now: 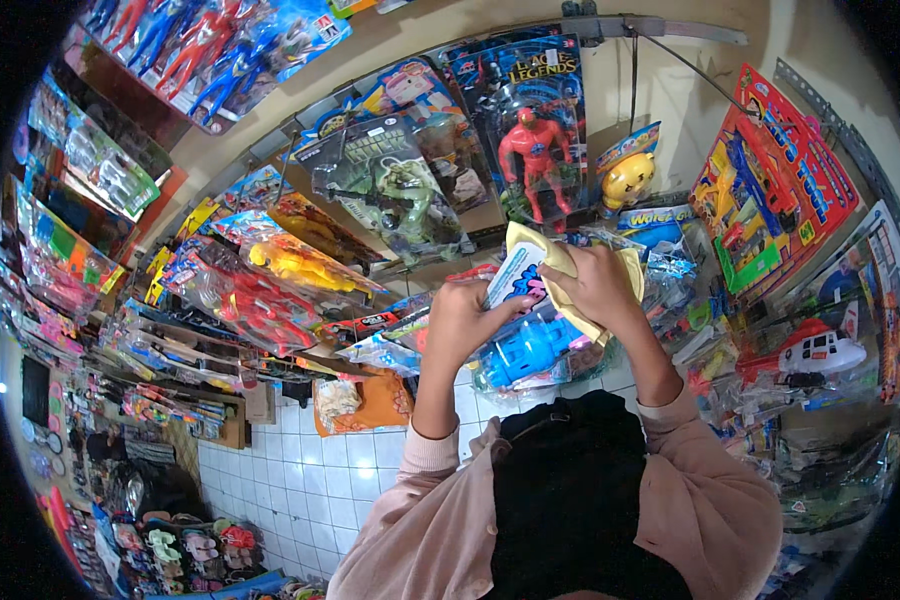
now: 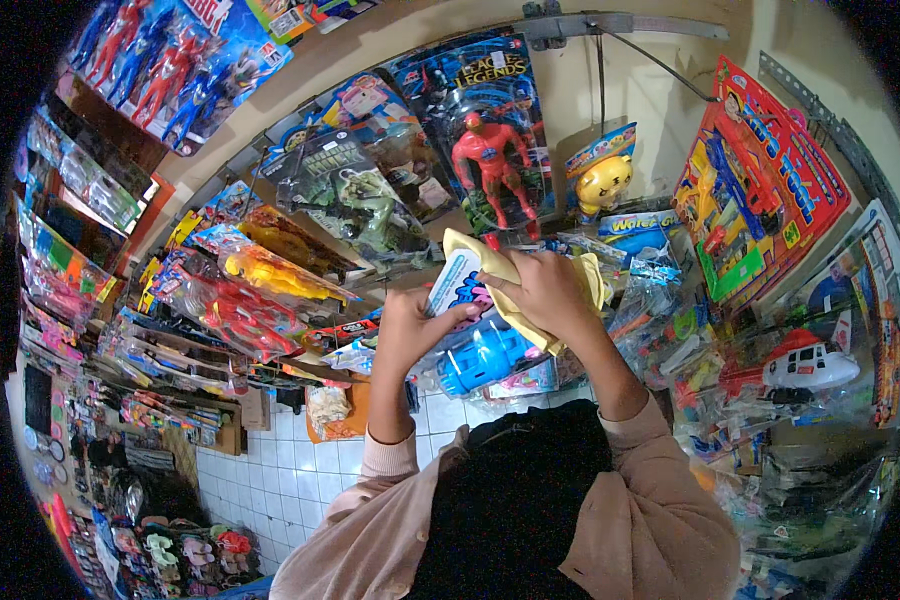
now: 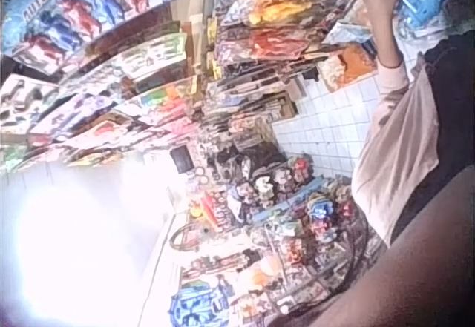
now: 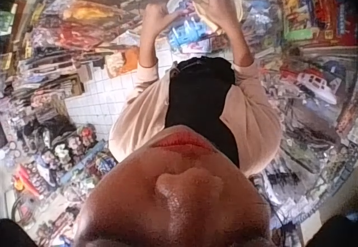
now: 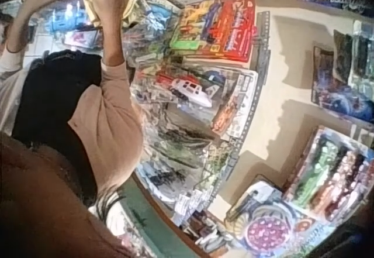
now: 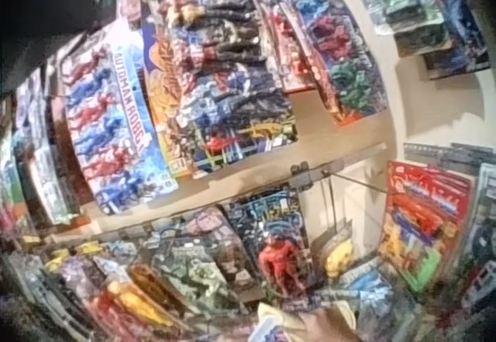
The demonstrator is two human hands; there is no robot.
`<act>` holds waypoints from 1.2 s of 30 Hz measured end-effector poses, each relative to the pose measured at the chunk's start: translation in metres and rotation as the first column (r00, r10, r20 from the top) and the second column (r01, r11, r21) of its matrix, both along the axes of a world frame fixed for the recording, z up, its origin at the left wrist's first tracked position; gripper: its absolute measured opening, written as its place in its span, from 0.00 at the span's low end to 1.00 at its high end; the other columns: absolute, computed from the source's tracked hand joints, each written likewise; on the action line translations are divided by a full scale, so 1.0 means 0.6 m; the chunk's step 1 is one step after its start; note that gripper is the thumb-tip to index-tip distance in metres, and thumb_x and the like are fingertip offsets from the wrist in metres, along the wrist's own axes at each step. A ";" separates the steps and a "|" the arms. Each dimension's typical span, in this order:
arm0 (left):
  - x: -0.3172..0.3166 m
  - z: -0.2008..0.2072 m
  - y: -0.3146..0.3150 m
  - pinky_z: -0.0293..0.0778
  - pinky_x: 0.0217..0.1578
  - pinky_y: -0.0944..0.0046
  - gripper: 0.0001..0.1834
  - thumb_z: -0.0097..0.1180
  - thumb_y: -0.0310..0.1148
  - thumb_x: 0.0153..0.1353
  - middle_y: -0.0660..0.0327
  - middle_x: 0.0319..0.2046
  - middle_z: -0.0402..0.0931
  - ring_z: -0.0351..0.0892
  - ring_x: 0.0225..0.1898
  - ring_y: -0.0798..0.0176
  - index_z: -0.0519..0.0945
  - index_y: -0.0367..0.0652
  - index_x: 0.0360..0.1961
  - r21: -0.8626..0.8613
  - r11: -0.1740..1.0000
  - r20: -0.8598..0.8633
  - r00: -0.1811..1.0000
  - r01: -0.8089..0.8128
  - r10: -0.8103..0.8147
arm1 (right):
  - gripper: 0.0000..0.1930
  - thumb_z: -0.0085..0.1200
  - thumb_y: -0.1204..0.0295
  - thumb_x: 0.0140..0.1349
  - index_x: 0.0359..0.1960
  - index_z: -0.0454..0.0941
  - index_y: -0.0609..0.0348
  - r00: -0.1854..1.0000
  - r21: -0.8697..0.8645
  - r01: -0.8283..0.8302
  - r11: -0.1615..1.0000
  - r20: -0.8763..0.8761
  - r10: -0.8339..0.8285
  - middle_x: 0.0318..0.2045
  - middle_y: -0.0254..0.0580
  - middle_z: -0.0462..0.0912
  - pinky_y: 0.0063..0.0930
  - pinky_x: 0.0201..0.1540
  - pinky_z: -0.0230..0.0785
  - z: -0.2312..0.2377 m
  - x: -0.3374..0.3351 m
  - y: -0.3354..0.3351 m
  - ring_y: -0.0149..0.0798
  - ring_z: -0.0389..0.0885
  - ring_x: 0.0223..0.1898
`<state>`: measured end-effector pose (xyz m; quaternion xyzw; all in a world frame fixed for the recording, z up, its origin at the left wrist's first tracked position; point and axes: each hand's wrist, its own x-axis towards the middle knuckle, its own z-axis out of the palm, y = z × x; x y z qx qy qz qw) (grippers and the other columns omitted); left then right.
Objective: Clean and organize various toy packages on a store shelf using a cloth.
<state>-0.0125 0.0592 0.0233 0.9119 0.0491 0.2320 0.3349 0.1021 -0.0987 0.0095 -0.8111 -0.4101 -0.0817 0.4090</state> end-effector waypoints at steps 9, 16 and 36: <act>-0.037 -0.004 0.010 0.62 0.15 0.72 0.12 0.65 0.34 0.46 0.60 0.11 0.73 0.68 0.13 0.76 0.80 0.34 0.18 -0.223 0.970 0.040 0.993 -0.097 0.109 | 0.20 0.48 0.57 0.60 0.32 0.73 0.68 0.889 0.733 0.456 0.505 -0.398 -0.225 0.24 0.35 0.75 0.25 0.30 0.67 -0.009 0.079 -0.085 0.29 0.72 0.26; -0.038 -0.036 0.010 0.62 0.16 0.73 0.09 0.65 0.30 0.45 0.62 0.11 0.74 0.69 0.14 0.76 0.80 0.34 0.18 -0.312 0.946 0.221 0.963 -0.081 0.155 | 0.20 0.54 0.71 0.49 0.45 0.71 0.64 0.991 0.511 0.133 0.849 -0.060 -0.118 0.42 0.48 0.76 0.37 0.46 0.64 -0.038 -0.024 -0.038 0.44 0.75 0.42; -0.054 -0.051 0.050 0.63 0.19 0.73 0.11 0.63 0.33 0.47 0.67 0.14 0.73 0.68 0.17 0.76 0.78 0.36 0.17 -0.382 0.924 0.503 0.836 -0.013 0.220 | 0.32 0.35 0.46 0.59 0.55 0.59 0.59 0.469 0.742 0.637 0.208 -0.587 0.660 0.50 0.47 0.68 0.35 0.50 0.65 -0.186 0.117 -0.116 0.43 0.71 0.48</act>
